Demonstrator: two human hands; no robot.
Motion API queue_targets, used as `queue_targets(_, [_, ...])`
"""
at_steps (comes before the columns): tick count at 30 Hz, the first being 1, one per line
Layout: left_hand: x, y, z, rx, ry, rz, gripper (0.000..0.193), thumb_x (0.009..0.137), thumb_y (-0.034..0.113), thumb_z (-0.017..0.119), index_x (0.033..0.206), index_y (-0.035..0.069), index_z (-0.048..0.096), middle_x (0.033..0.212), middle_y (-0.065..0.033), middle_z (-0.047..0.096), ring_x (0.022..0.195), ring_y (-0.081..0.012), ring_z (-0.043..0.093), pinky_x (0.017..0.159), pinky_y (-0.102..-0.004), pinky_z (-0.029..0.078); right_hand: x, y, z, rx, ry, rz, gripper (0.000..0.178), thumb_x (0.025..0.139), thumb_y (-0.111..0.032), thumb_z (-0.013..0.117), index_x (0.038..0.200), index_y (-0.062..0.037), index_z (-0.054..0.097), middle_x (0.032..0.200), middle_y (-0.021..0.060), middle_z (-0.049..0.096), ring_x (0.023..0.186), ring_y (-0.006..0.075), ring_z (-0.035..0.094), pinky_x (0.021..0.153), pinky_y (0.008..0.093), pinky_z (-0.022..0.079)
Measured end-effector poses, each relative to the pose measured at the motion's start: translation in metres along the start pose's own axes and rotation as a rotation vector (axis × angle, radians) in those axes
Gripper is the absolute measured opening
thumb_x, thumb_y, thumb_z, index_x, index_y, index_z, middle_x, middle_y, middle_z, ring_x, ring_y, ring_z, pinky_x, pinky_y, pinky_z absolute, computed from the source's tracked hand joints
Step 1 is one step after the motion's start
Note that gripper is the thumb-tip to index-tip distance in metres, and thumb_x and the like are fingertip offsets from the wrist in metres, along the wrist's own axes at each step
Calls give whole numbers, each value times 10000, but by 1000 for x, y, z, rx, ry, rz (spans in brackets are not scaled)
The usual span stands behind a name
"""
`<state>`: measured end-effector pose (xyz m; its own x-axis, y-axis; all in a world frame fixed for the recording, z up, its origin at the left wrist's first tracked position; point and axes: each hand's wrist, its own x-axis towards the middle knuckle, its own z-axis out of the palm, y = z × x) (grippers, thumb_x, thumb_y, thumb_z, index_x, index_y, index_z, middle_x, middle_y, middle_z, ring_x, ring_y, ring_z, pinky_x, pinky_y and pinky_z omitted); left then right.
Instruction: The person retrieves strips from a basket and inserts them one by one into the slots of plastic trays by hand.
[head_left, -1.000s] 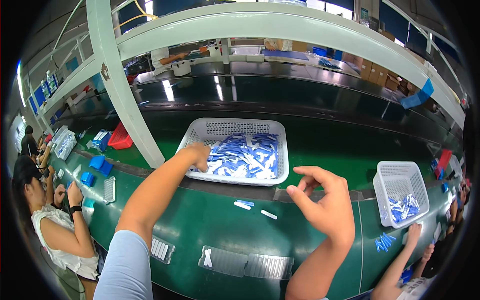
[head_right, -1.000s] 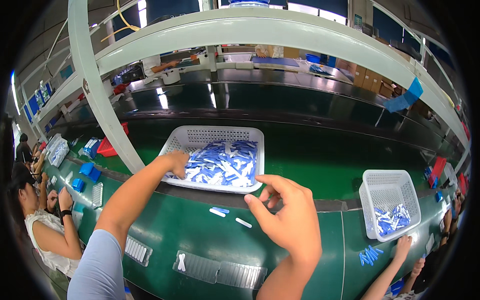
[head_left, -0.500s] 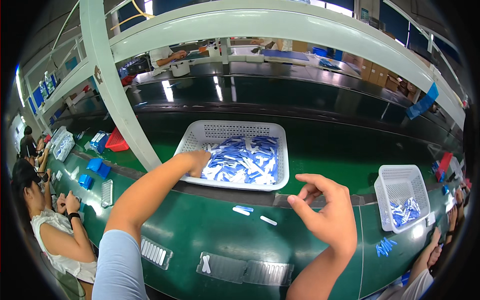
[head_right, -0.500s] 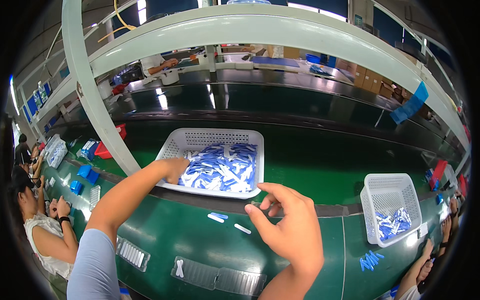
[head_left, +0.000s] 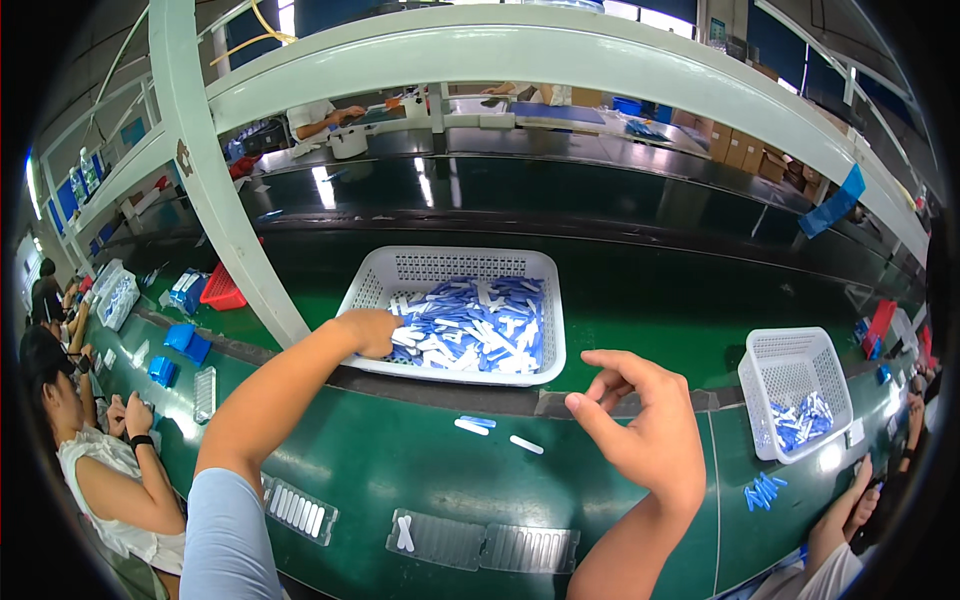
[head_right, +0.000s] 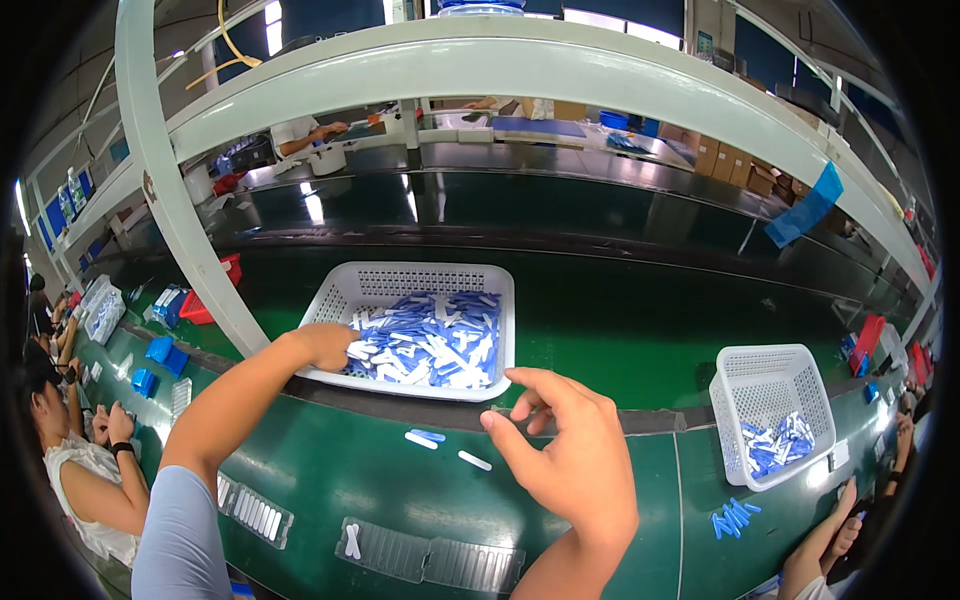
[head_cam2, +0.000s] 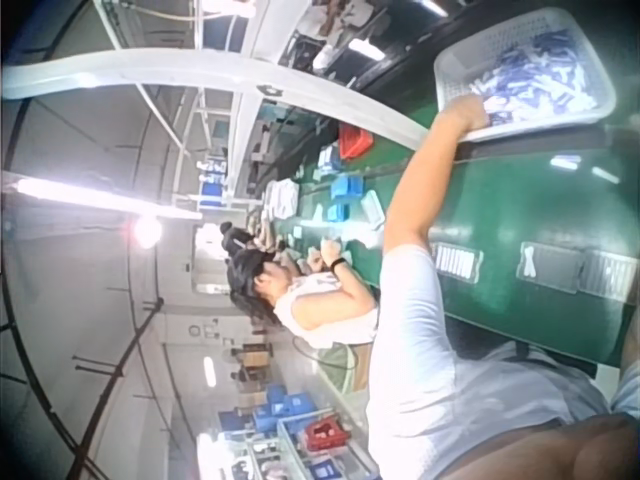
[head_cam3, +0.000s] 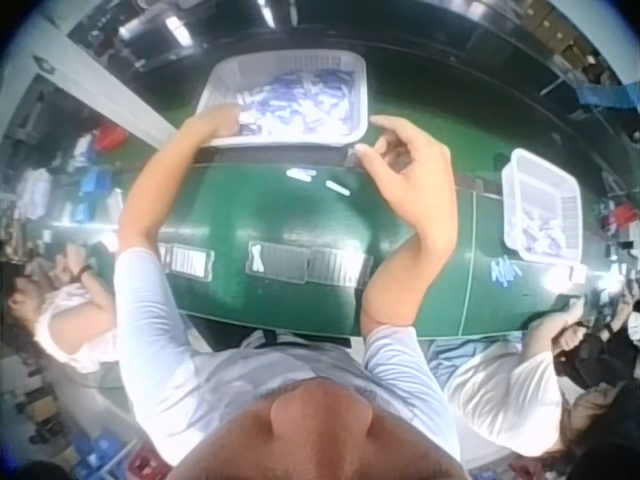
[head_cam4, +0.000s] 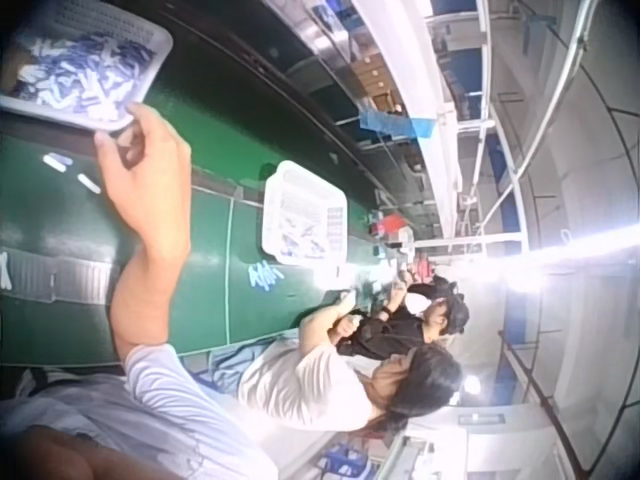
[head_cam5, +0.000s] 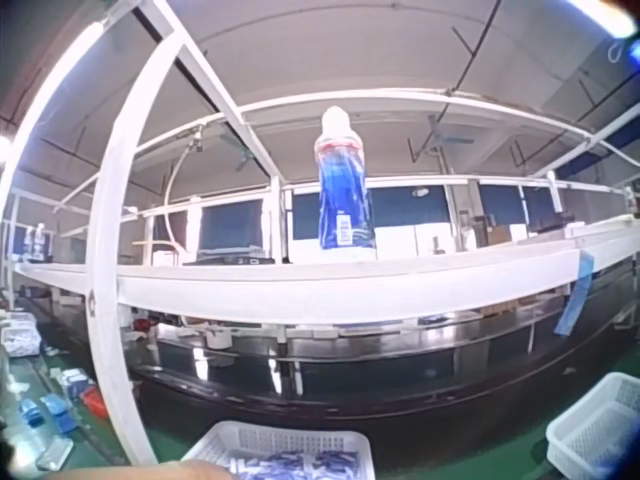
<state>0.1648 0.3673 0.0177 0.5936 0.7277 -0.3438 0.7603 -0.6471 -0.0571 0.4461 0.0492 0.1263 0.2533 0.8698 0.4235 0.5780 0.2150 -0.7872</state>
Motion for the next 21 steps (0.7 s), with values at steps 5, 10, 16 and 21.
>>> queue_targets(5, [-4,1,-21,-74,-92,-106,677,822,172,603,1487,109,490,1374,-214,603,1267,-359,583,1067,-438,460,0,1,-1,-7,10,3,393,769,-143,822,1116,-3,702,788,84,682,679,172,615,649,299,516])
queue_targets(10, [-7,11,-20,241,-221,-80,722,776,225,698,1468,127,518,1340,-185,628,1265,-345,592,1044,-455,468,0,2,-2,-17,6,10,396,768,-146,826,1116,-5,701,791,88,684,678,175,617,652,299,519])
queue_targets(16, [9,11,-30,-66,-301,-89,713,679,222,810,1347,83,604,1334,-194,600,1319,-370,515,1067,-534,409,-1,8,-6,2,20,4,402,763,-138,832,1116,-2,698,793,92,686,682,174,621,652,294,521])
queue_targets(21, [1,61,-76,331,257,-108,506,712,126,756,1209,71,686,1193,-157,642,1202,-350,595,979,-457,494,2,7,-2,2,24,5,408,766,-140,834,1125,-3,698,796,91,684,686,172,619,652,292,521])
